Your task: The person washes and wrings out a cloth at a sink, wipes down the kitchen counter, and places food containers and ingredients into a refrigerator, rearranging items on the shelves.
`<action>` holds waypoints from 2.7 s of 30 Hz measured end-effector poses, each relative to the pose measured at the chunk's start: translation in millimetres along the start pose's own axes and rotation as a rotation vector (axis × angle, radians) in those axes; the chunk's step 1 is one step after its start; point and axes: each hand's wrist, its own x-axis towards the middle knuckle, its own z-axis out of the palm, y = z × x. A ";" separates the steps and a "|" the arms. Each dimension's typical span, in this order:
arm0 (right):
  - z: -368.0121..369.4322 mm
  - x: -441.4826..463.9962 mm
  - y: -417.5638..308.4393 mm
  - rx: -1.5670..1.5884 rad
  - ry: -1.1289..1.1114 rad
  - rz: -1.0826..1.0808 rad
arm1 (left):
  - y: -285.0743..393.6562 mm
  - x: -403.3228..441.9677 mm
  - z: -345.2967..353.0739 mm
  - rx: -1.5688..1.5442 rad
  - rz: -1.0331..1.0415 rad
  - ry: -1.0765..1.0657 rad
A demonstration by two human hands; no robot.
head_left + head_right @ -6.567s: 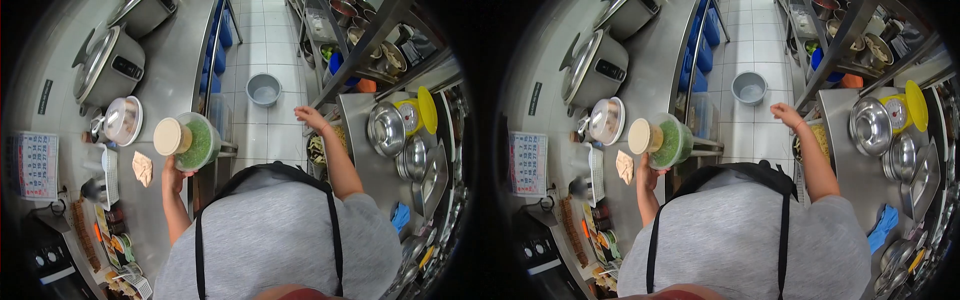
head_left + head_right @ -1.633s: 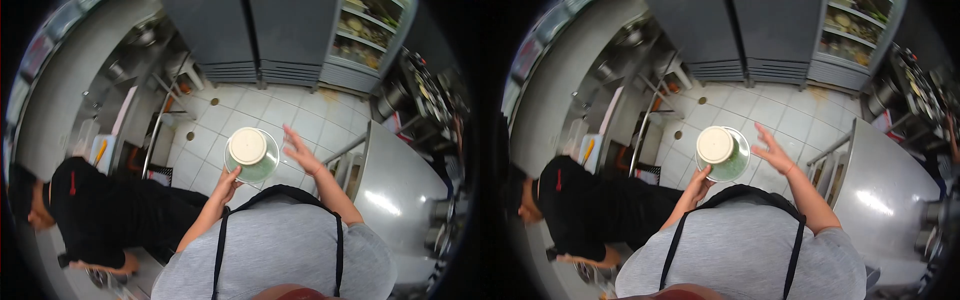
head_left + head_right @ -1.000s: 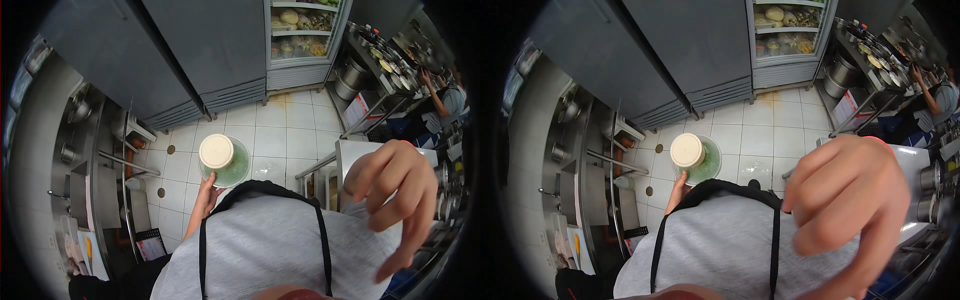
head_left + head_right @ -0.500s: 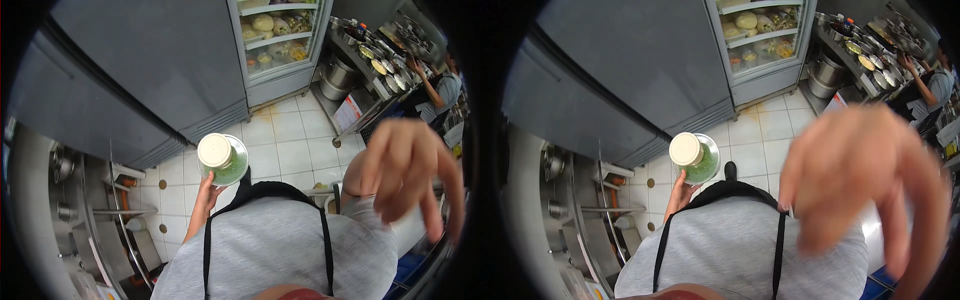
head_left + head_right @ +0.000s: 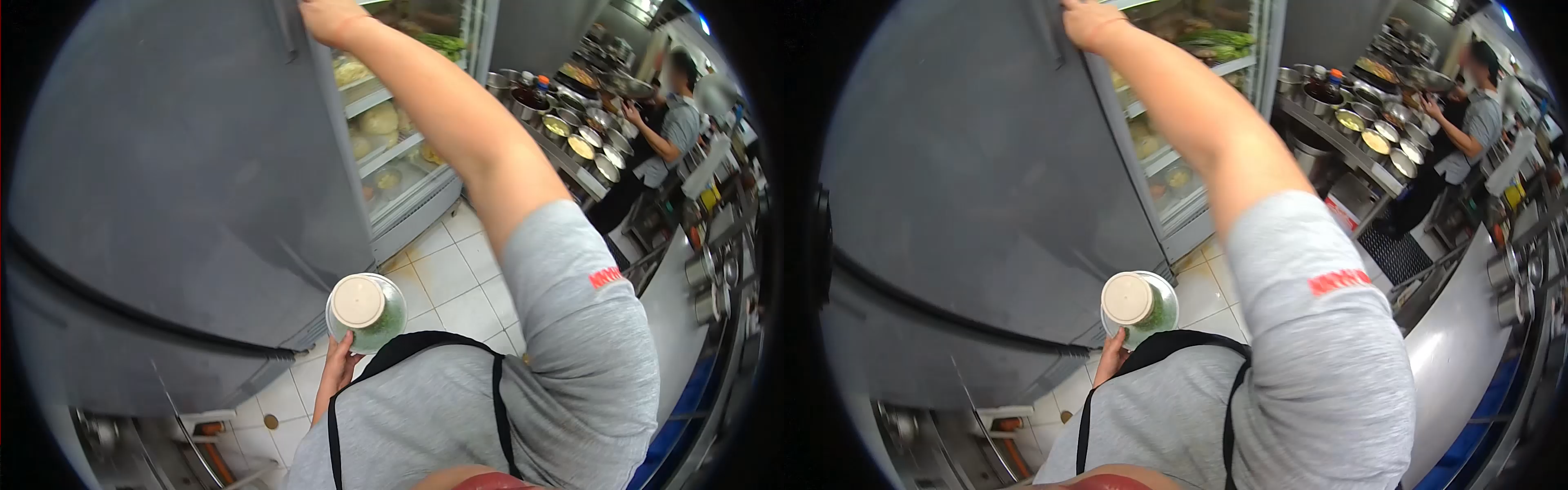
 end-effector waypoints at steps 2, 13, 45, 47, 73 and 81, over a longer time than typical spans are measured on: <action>26.8 28.6 16.9 -0.071 0.014 0.020 | 16.6 9.6 -1.1 -0.033 0.039 0.008; 59.7 58.7 15.6 -0.407 -0.167 0.118 | 23.5 43.5 -24.3 -0.120 -0.093 -0.060; -226.4 -342.2 174.2 0.002 0.888 0.205 | -22.1 195.3 129.9 0.131 -0.220 -0.463; -232.6 -364.6 200.3 0.035 0.844 0.289 | -24.4 215.3 130.8 0.126 -0.247 -0.433; -57.8 -318.3 269.8 0.515 0.003 0.356 | 59.2 345.9 212.4 0.092 -0.258 -0.341; 86.9 -269.0 229.2 0.897 -0.432 0.213 | 118.8 365.2 211.8 0.120 -0.209 -0.246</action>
